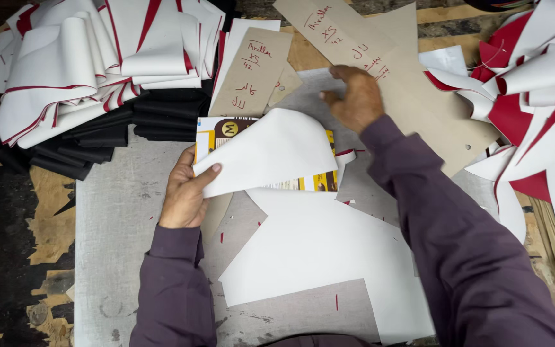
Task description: The person uses a utility knife to cut white, red, and black sheets of material on a workbench. They place cardboard templates on the sheets, trace outlines, and cut along the edges to produce shaped pieces. The person repeatedly repositions templates and cuts multiple pieces throughout the clip.
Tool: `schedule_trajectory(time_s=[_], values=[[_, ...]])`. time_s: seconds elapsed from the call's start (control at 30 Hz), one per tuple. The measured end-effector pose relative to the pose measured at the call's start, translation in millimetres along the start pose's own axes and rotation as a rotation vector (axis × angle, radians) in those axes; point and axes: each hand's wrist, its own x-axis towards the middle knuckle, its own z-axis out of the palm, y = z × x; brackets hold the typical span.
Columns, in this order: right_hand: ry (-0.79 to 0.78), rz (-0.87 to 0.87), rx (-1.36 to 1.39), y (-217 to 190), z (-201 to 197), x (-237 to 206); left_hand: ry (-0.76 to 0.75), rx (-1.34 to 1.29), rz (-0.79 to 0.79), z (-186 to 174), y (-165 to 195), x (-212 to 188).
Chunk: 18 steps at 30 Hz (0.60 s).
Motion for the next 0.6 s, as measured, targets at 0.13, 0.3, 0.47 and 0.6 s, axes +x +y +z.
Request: schedule_trajectory(time_s=[0.13,0.3,0.47,0.6], values=[[-0.282,0.145,-0.253,-21.8,71.4,64.9,0.088,-0.011,0.051,-24.5,18.7,-25.9],[-0.350,0.133,-0.372,-36.6,94.8,83.0,0.175,-0.094,0.173,-49.2,32.7,-39.7],[-0.318,0.228,0.037,-27.6,90.7,81.1,0.195,-0.151,0.261,-56.5,12.7,-10.8],[-0.090,0.165,0.446,9.5,97.1,85.9,0.209,-0.045,0.370,-57.5,-10.6,20.8]])
